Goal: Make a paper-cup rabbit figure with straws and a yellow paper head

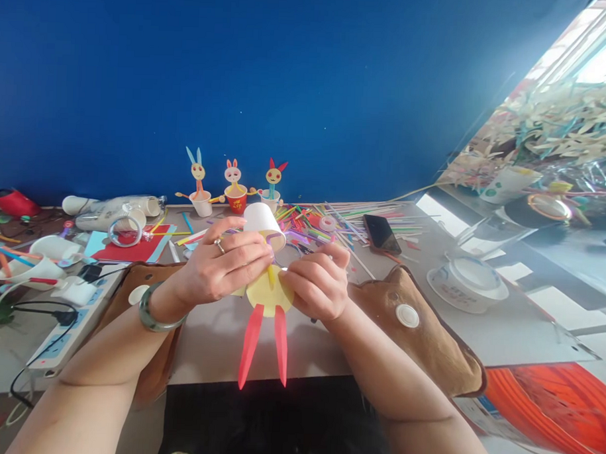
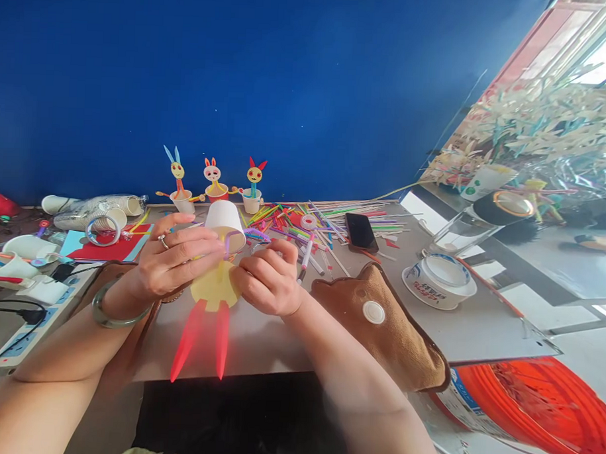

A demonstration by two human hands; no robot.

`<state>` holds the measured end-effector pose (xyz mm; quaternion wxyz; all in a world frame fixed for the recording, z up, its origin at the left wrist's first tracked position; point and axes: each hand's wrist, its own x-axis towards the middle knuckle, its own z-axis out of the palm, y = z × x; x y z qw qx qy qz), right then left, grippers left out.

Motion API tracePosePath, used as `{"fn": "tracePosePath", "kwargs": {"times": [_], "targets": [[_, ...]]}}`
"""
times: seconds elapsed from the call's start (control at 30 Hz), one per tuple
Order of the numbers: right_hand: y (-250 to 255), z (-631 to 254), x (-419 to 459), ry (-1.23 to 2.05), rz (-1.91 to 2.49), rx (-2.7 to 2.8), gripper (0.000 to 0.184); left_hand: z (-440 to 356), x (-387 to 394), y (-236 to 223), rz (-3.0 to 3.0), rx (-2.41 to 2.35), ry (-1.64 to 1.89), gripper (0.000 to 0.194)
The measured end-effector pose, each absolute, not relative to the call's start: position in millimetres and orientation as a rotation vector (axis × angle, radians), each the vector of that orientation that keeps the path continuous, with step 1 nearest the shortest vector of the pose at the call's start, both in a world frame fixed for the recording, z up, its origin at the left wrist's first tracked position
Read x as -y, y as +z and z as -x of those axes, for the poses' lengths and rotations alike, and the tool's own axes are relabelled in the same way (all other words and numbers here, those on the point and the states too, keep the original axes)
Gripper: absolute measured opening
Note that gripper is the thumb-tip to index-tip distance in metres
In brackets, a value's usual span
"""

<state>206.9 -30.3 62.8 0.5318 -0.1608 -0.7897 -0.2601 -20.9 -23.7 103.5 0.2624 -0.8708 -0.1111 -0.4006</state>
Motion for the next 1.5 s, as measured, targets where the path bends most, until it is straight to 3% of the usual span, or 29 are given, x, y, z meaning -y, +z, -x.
{"fn": "tracePosePath", "kwargs": {"times": [0.4,0.77,1.13,1.5], "targets": [[64,-204,32,-0.595,0.399,1.838,0.012,21,25,104,2.367,0.275,-1.083,0.030],[60,-206,31,-0.557,0.423,1.874,0.032,23,24,101,2.356,0.254,-1.032,0.032],[60,-208,32,-0.668,0.483,1.937,0.015,21,23,102,2.303,0.232,-0.975,0.026],[68,-202,37,-0.683,0.394,1.884,0.015,18,24,102,2.241,0.176,-1.009,0.022]]}}
